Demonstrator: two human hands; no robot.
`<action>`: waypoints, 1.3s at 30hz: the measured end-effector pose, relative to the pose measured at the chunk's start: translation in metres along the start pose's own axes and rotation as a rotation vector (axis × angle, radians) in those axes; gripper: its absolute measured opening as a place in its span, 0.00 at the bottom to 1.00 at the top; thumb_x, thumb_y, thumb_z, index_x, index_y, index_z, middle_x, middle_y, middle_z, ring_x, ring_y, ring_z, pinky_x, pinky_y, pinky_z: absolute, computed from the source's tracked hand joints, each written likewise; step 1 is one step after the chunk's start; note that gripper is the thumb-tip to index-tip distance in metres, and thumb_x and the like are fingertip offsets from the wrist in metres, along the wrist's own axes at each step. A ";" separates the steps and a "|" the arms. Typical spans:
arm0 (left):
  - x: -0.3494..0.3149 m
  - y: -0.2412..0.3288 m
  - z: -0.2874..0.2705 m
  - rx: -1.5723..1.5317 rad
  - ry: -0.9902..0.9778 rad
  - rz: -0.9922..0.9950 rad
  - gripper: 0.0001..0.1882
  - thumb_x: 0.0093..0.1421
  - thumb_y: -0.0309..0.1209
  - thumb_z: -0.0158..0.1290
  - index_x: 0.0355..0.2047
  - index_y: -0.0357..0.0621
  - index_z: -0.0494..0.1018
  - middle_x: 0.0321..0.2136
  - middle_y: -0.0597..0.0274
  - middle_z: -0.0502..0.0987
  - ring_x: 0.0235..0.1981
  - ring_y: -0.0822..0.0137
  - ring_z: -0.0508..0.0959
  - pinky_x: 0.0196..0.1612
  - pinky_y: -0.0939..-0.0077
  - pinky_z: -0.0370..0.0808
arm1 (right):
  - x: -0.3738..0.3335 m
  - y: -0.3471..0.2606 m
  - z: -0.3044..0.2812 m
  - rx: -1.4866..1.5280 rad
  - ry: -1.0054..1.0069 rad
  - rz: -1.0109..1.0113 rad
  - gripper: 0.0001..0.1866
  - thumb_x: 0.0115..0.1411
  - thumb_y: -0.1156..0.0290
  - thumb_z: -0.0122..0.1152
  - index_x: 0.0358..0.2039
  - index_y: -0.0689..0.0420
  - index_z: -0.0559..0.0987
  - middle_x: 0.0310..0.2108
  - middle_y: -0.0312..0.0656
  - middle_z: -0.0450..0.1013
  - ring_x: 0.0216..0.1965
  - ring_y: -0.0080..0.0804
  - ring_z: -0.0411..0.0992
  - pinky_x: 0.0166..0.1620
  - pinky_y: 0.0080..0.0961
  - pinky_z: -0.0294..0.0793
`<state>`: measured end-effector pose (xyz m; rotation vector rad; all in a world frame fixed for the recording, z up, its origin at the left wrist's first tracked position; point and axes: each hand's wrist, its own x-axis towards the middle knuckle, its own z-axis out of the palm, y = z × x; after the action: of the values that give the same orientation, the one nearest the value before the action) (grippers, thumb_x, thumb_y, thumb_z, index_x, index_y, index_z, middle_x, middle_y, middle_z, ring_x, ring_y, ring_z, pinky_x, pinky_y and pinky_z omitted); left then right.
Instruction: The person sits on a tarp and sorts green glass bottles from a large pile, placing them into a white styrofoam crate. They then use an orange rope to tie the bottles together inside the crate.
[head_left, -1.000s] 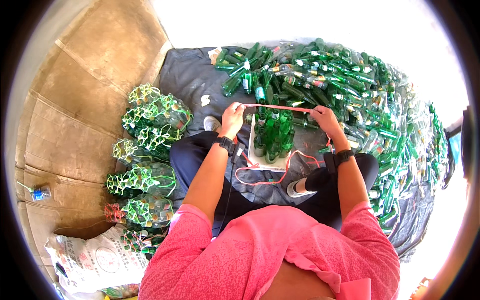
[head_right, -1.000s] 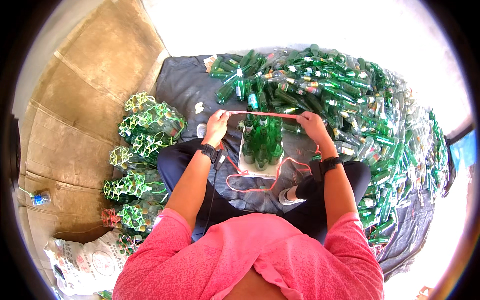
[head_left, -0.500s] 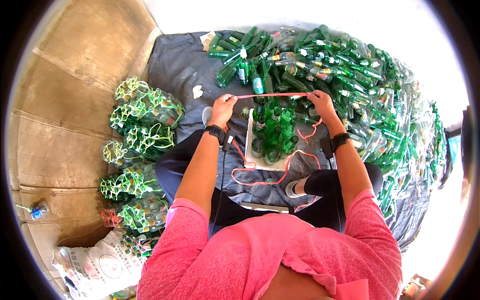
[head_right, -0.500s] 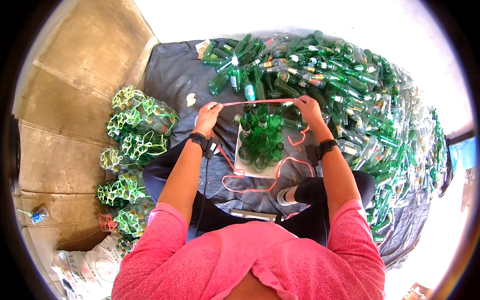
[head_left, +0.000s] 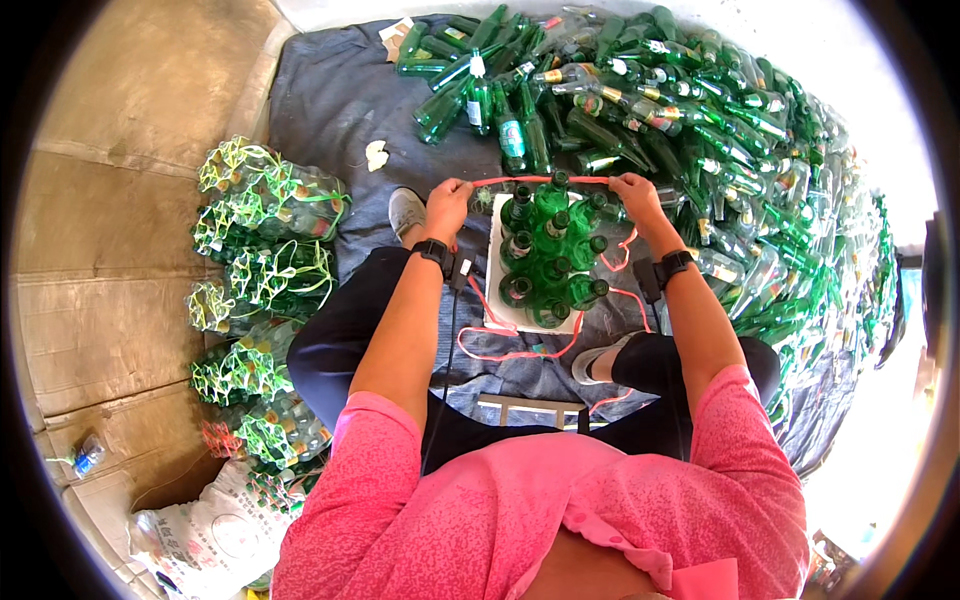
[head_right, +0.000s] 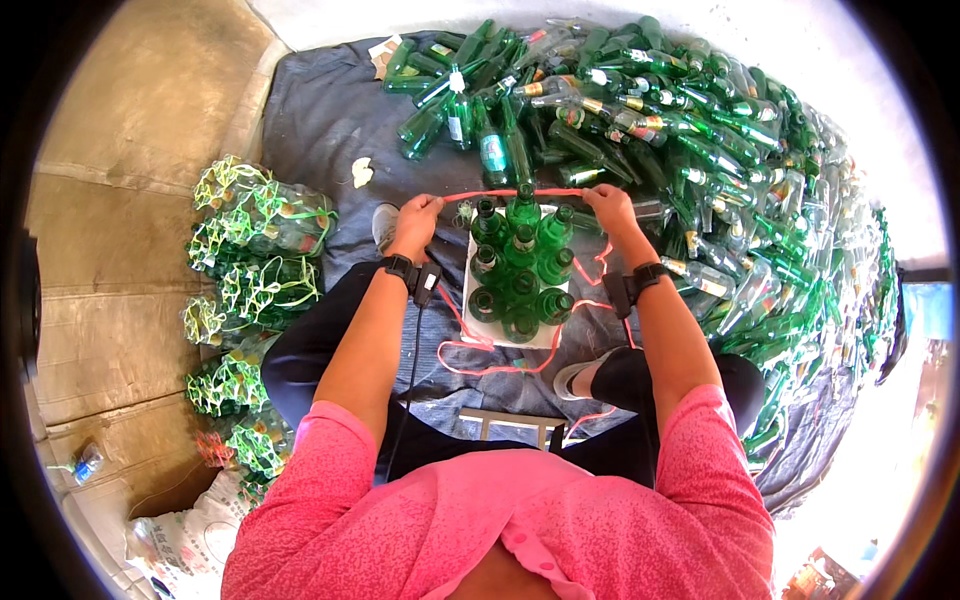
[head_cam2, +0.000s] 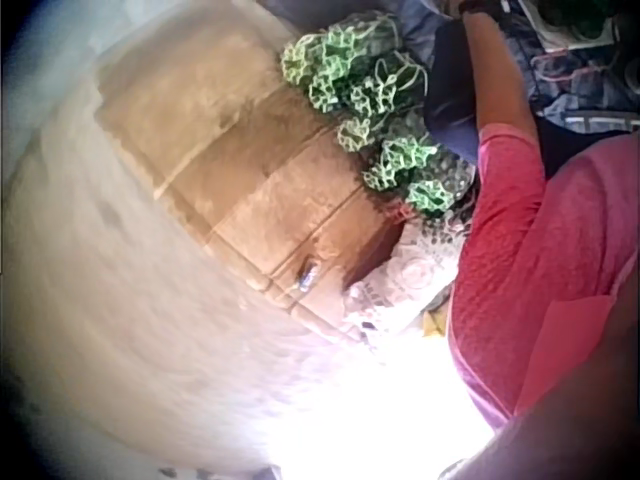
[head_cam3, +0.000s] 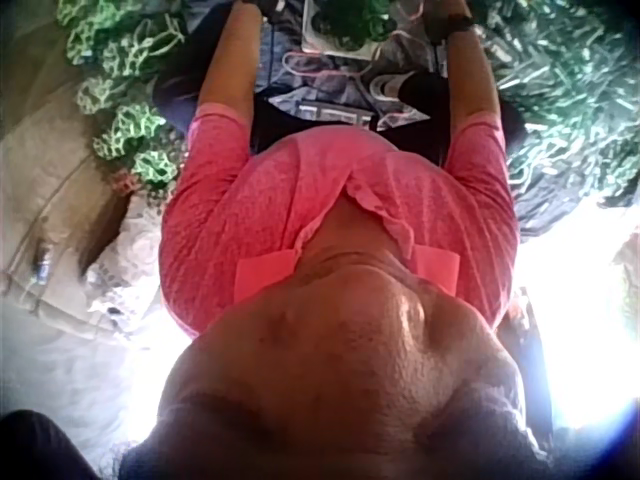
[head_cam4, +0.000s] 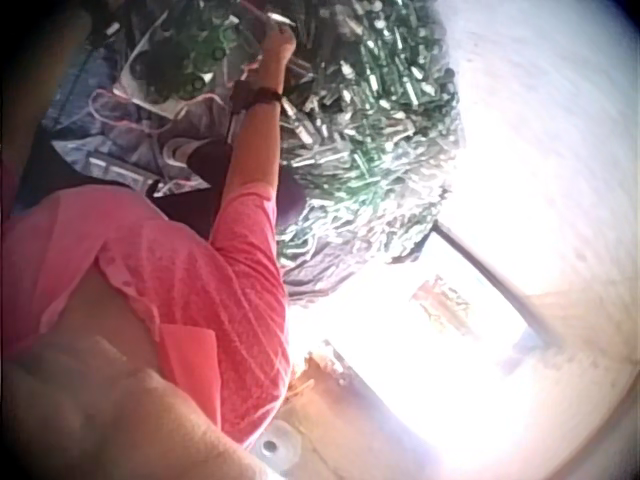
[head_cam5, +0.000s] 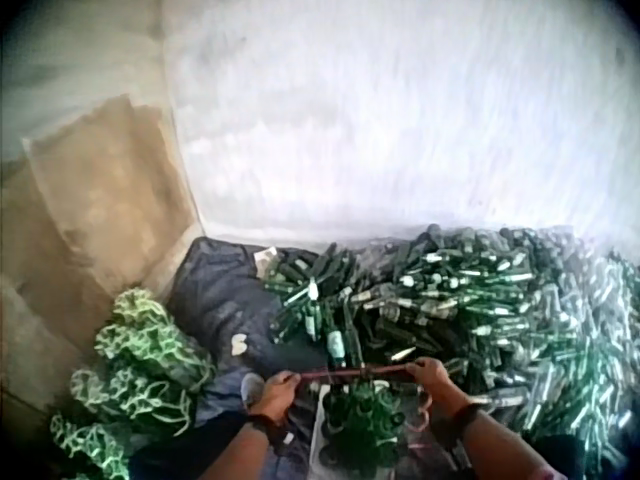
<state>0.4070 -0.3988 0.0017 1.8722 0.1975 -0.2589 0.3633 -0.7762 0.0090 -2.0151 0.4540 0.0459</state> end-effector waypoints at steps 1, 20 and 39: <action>0.000 -0.012 0.002 0.005 -0.033 -0.061 0.15 0.66 0.38 0.55 0.39 0.35 0.80 0.25 0.65 0.77 0.27 0.72 0.73 0.32 0.71 0.69 | -0.003 0.009 0.004 0.014 -0.028 0.064 0.15 0.61 0.59 0.67 0.31 0.60 0.83 0.20 0.30 0.68 0.23 0.20 0.62 0.27 0.25 0.61; -0.046 -0.141 0.031 -0.165 -0.408 -0.299 0.16 0.70 0.27 0.45 0.55 0.43 0.74 0.28 0.65 0.77 0.17 0.73 0.72 0.15 0.78 0.64 | -0.075 0.249 0.089 -0.247 -0.190 0.066 0.09 0.51 0.68 0.68 0.33 0.56 0.83 0.31 0.42 0.80 0.31 0.37 0.80 0.34 0.32 0.80; -0.173 -0.202 0.061 -0.536 0.062 -0.533 0.19 0.74 0.32 0.40 0.63 0.53 0.67 0.22 0.60 0.76 0.13 0.65 0.72 0.15 0.69 0.69 | -0.210 0.185 0.155 -0.614 -0.578 -0.055 0.07 0.50 0.69 0.65 0.17 0.48 0.80 0.19 0.36 0.76 0.22 0.34 0.76 0.23 0.38 0.70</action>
<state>0.1828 -0.3954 -0.1536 1.2694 0.7374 -0.4598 0.1310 -0.6541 -0.1745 -2.4686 0.0015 0.7941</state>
